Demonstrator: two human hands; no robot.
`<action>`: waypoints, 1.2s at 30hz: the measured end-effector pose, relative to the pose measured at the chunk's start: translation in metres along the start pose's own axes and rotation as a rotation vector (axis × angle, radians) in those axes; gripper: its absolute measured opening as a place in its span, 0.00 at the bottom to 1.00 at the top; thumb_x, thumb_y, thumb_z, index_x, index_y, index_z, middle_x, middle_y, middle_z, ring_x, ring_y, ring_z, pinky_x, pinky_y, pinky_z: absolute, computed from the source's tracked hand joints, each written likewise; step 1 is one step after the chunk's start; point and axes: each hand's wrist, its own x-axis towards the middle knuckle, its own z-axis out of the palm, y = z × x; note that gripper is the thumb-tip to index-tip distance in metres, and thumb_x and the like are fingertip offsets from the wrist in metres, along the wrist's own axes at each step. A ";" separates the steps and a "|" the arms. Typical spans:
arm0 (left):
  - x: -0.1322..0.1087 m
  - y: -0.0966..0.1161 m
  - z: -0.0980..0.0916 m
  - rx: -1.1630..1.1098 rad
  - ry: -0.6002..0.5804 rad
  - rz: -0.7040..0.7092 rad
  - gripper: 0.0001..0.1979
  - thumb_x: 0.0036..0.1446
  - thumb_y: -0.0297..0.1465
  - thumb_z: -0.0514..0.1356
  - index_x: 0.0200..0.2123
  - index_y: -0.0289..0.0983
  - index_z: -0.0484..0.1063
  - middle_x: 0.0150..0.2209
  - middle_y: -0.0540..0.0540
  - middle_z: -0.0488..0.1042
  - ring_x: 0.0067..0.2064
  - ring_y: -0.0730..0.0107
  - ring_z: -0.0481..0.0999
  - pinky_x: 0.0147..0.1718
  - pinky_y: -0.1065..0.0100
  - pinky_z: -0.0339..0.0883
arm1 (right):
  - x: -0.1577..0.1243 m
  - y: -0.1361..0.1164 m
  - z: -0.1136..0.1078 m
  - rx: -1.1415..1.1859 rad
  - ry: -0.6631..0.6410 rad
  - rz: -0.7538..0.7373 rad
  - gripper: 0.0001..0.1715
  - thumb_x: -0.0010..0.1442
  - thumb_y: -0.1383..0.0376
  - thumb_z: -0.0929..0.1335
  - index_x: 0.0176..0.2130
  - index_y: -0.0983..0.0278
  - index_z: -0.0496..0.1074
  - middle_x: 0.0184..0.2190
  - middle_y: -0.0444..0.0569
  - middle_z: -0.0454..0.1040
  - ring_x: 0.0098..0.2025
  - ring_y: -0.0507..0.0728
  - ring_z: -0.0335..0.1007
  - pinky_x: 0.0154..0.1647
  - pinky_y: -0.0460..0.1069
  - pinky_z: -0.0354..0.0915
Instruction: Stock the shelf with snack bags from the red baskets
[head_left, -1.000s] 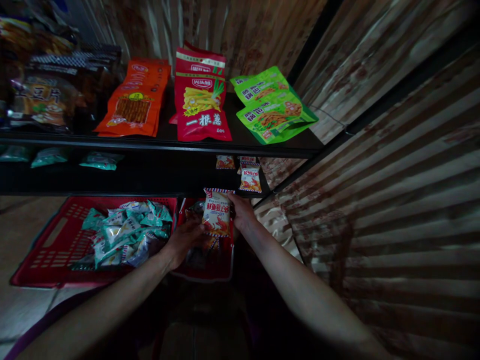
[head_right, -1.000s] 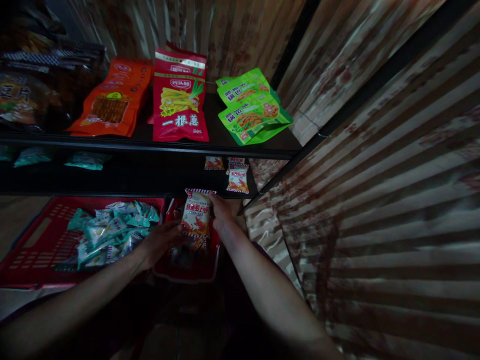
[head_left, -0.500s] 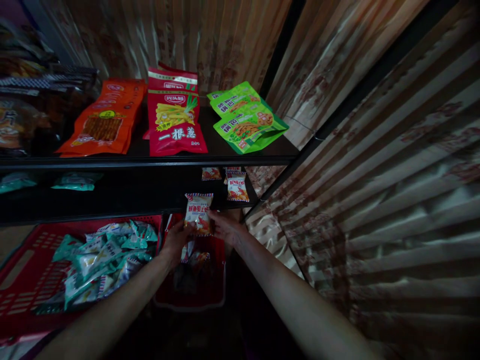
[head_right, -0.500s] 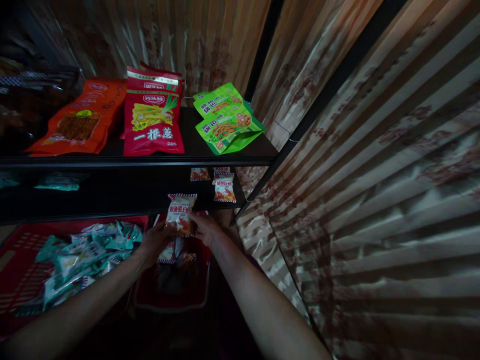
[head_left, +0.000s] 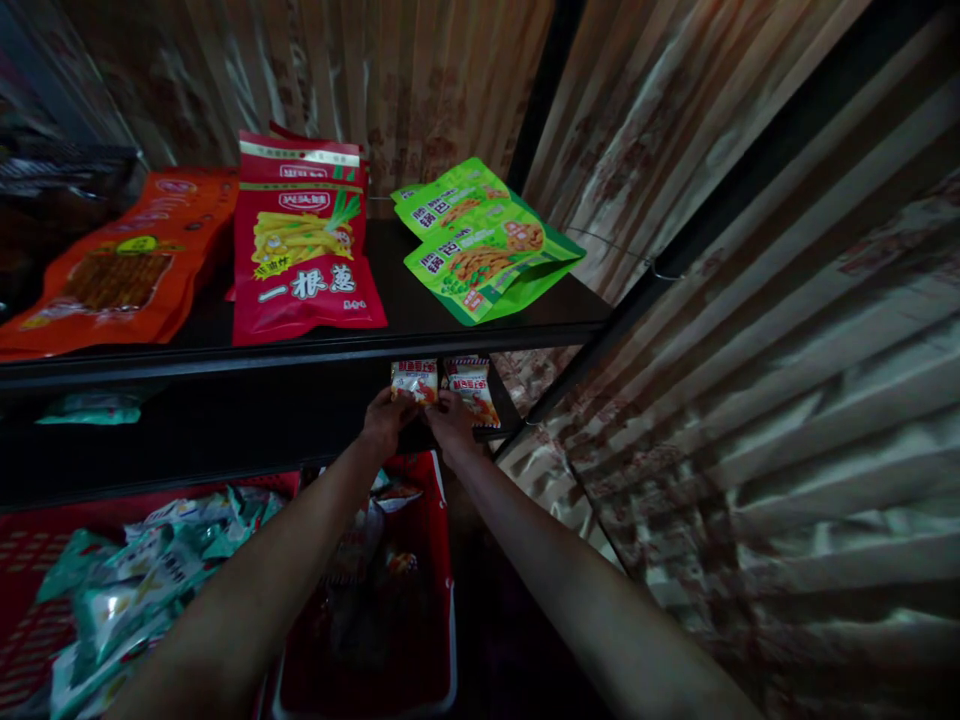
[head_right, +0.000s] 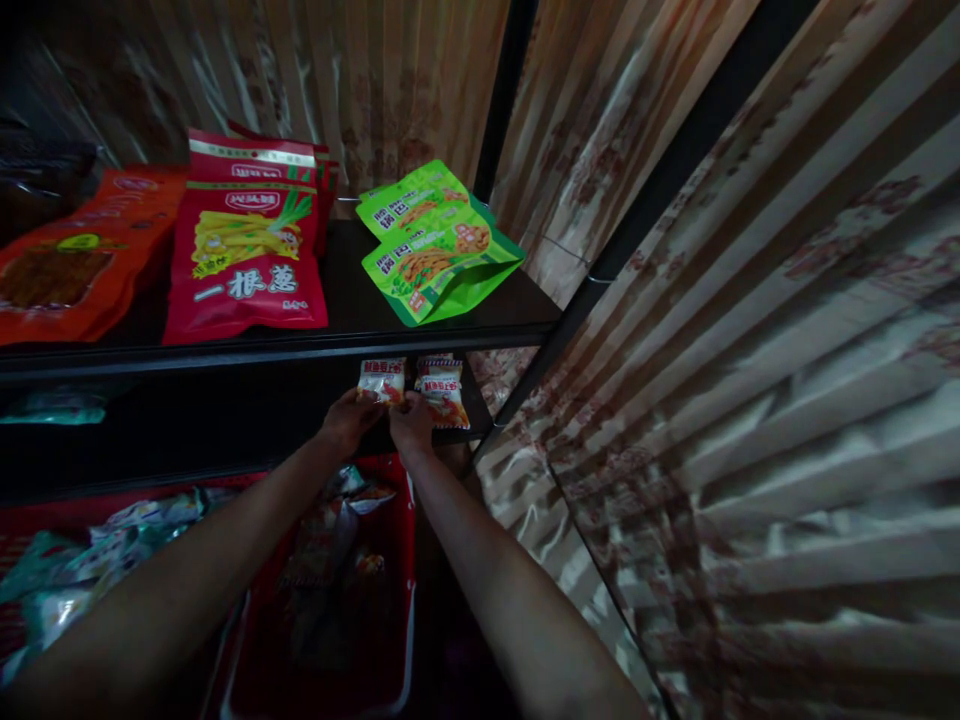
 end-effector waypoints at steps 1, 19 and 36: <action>0.005 -0.002 0.001 0.001 0.005 0.004 0.06 0.48 0.24 0.60 0.32 0.36 0.69 0.30 0.51 0.73 0.33 0.76 0.74 0.41 0.69 0.70 | 0.003 0.002 0.002 -0.065 0.020 -0.037 0.22 0.50 0.68 0.67 0.47 0.63 0.66 0.47 0.52 0.72 0.47 0.55 0.69 0.51 0.52 0.64; 0.047 -0.026 -0.005 0.533 0.173 0.059 0.08 0.47 0.30 0.62 0.34 0.37 0.74 0.35 0.44 0.77 0.38 0.65 0.75 0.34 0.68 0.66 | 0.009 0.004 0.008 -0.501 -0.031 -0.170 0.30 0.54 0.73 0.62 0.57 0.67 0.62 0.54 0.56 0.67 0.58 0.58 0.62 0.61 0.53 0.55; 0.030 -0.014 -0.006 1.162 0.153 0.184 0.11 0.53 0.36 0.58 0.36 0.38 0.75 0.38 0.37 0.75 0.45 0.53 0.73 0.39 0.63 0.60 | -0.003 0.005 0.000 -0.616 0.007 -0.173 0.27 0.56 0.70 0.61 0.56 0.63 0.63 0.53 0.56 0.67 0.56 0.63 0.62 0.57 0.56 0.58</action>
